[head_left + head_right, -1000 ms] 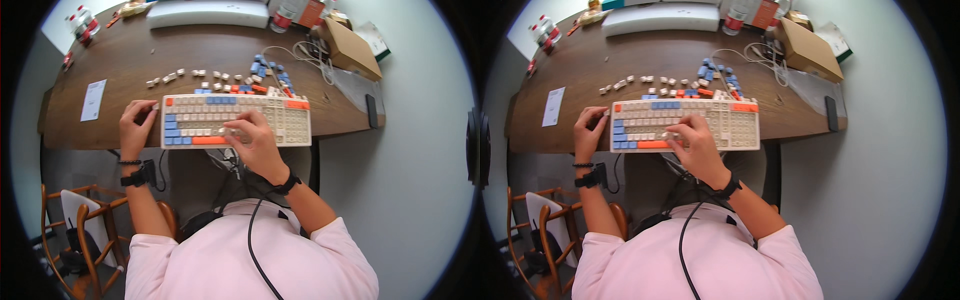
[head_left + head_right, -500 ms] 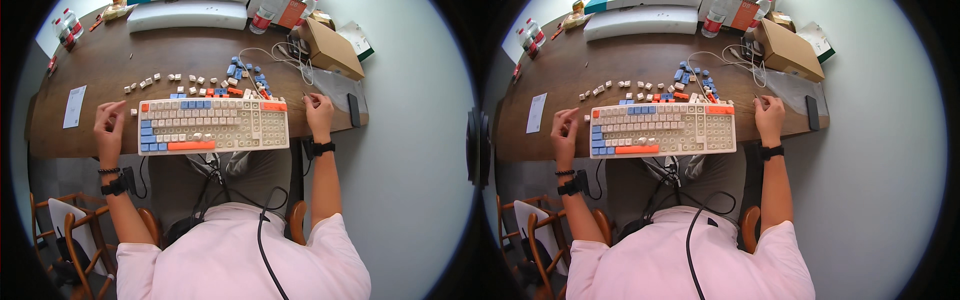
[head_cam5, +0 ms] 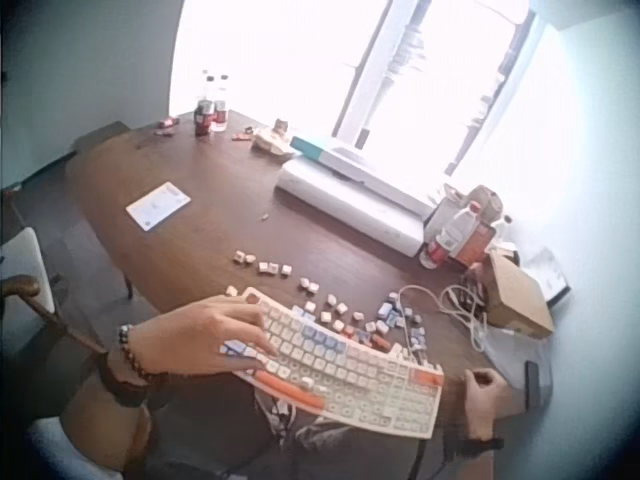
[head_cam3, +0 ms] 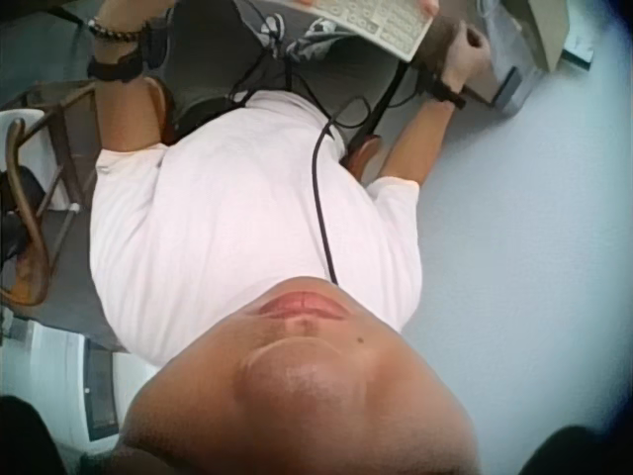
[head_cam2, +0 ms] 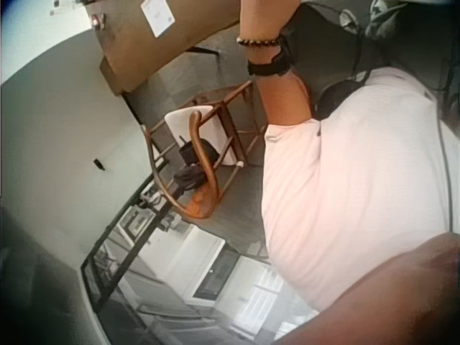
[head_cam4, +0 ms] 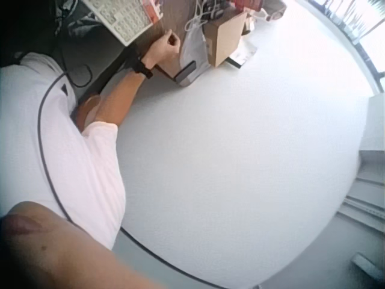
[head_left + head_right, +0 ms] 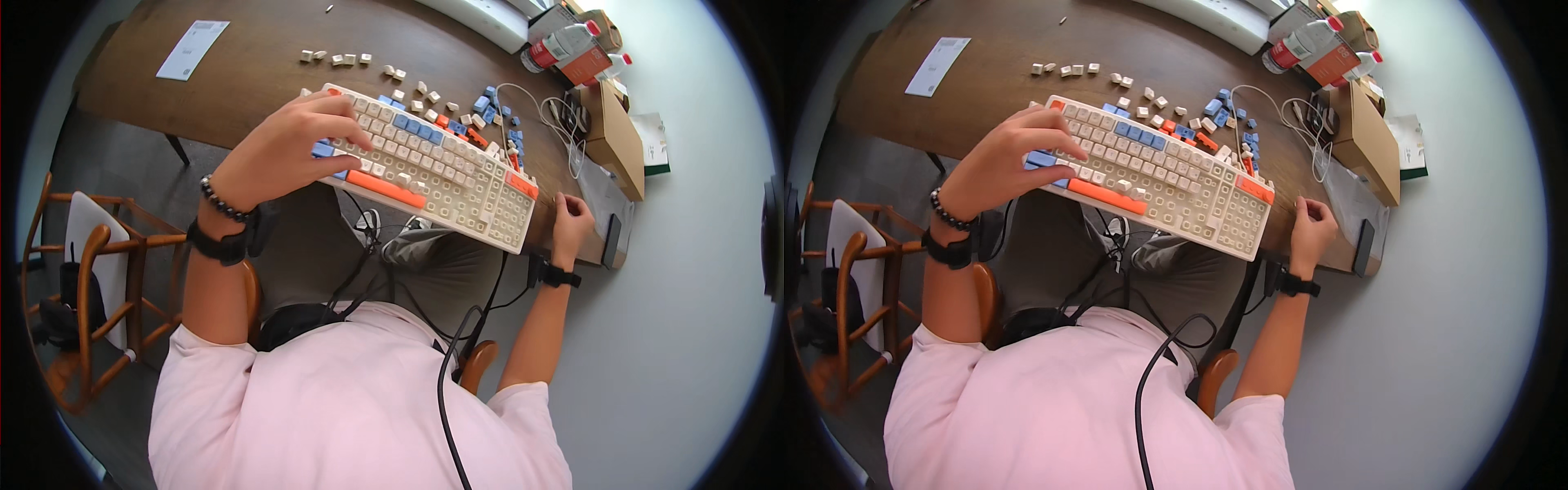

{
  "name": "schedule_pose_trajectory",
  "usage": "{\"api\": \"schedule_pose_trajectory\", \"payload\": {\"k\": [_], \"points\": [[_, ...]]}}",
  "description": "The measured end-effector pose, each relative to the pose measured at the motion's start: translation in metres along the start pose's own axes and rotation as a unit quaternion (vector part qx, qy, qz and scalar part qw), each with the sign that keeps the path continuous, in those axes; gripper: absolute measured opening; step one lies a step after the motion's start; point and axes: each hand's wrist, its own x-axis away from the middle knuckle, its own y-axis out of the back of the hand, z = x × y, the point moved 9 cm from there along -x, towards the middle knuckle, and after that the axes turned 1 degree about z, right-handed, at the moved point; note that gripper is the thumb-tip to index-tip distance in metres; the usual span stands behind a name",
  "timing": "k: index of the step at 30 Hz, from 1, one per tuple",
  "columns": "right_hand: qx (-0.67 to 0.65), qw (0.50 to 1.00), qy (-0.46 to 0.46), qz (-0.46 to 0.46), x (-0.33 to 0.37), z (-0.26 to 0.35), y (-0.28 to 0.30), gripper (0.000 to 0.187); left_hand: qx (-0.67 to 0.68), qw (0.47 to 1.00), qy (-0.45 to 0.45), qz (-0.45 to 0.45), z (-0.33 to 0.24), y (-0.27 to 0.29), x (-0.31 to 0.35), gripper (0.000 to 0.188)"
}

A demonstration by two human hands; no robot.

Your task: The person places various keycaps onto a mechanical keyboard base by hand, handling individual keys and a long orange spacebar.

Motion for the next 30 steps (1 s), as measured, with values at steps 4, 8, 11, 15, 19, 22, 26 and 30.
{"api": "schedule_pose_trajectory", "payload": {"k": [4,8,11,15,19,22,26,30], "points": [[-0.13,0.99,0.047,0.018,0.038,0.089,0.015,0.017,0.003,1.0,0.013,0.01,0.005,-0.01,0.009,0.028],[-0.291,0.947,0.063,0.123,0.102,0.209,0.013,0.006,0.026,0.999,0.029,0.03,0.014,-0.017,0.014,0.031],[-0.191,0.955,0.172,0.151,0.142,0.273,-0.014,0.005,0.002,0.999,0.026,0.019,0.014,-0.02,0.011,0.029],[-0.16,0.934,0.261,0.183,0.167,0.335,-0.062,0.011,-0.017,1.0,0.012,0.007,0.019,-0.024,0.012,0.025],[-0.139,0.924,0.305,0.181,0.172,0.349,-0.087,0.011,0.006,1.0,0.021,-0.007,0.018,-0.027,0.008,0.019],[-0.121,0.921,0.317,0.193,0.174,0.352,-0.094,0.01,0.009,1.0,0.025,-0.013,0.017,-0.032,0.008,0.017],[-0.085,0.908,0.36,0.197,0.182,0.357,-0.105,0.013,0.018,0.999,0.041,-0.012,0.022,-0.033,0.012,0.018],[-0.072,0.903,0.375,0.197,0.181,0.36,-0.105,0.014,0.034,0.998,0.056,0.001,0.026,-0.035,0.009,0.016]]}}
